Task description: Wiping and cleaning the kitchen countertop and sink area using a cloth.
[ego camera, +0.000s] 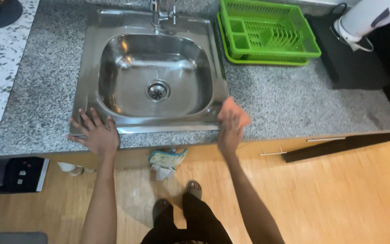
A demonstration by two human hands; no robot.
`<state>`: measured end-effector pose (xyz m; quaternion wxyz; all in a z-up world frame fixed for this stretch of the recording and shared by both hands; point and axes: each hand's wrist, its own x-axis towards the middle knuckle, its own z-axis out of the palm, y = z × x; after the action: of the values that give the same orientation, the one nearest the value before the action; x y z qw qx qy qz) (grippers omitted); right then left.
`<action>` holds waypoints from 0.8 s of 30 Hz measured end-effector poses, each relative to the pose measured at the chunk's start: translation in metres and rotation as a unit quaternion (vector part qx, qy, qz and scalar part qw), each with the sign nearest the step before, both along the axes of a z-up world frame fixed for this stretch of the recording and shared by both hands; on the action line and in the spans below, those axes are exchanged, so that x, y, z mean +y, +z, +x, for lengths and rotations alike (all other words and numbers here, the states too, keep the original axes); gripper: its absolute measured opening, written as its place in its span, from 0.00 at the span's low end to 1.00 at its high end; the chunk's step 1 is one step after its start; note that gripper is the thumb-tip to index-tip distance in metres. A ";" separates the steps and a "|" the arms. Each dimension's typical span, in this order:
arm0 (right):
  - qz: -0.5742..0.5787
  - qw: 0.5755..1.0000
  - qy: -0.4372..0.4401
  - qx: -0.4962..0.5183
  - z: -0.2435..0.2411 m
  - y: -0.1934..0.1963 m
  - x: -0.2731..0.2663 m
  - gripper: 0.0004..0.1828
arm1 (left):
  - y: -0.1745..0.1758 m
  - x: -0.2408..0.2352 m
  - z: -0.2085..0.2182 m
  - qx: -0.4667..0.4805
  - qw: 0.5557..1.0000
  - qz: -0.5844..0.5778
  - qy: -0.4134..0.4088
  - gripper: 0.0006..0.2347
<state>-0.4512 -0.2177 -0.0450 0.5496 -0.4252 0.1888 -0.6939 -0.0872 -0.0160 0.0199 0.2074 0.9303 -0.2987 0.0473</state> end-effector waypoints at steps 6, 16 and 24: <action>-0.151 0.666 -0.034 0.729 -0.069 0.035 0.045 0.31 | -0.003 -0.005 0.000 0.004 0.999 0.025 0.024 0.29; -0.146 0.577 -0.083 0.799 0.000 0.051 -0.082 0.33 | -0.011 -0.008 0.009 0.013 0.998 -0.065 -0.014 0.32; -0.222 0.667 0.121 0.701 -0.071 0.087 -0.013 0.30 | -0.014 -0.006 0.006 0.003 0.997 -0.074 -0.013 0.32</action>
<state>-0.5217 -0.2306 0.0423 0.2232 -0.9150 0.3055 -0.1401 -0.0814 -0.0220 0.0062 0.2770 0.9087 -0.3056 0.0640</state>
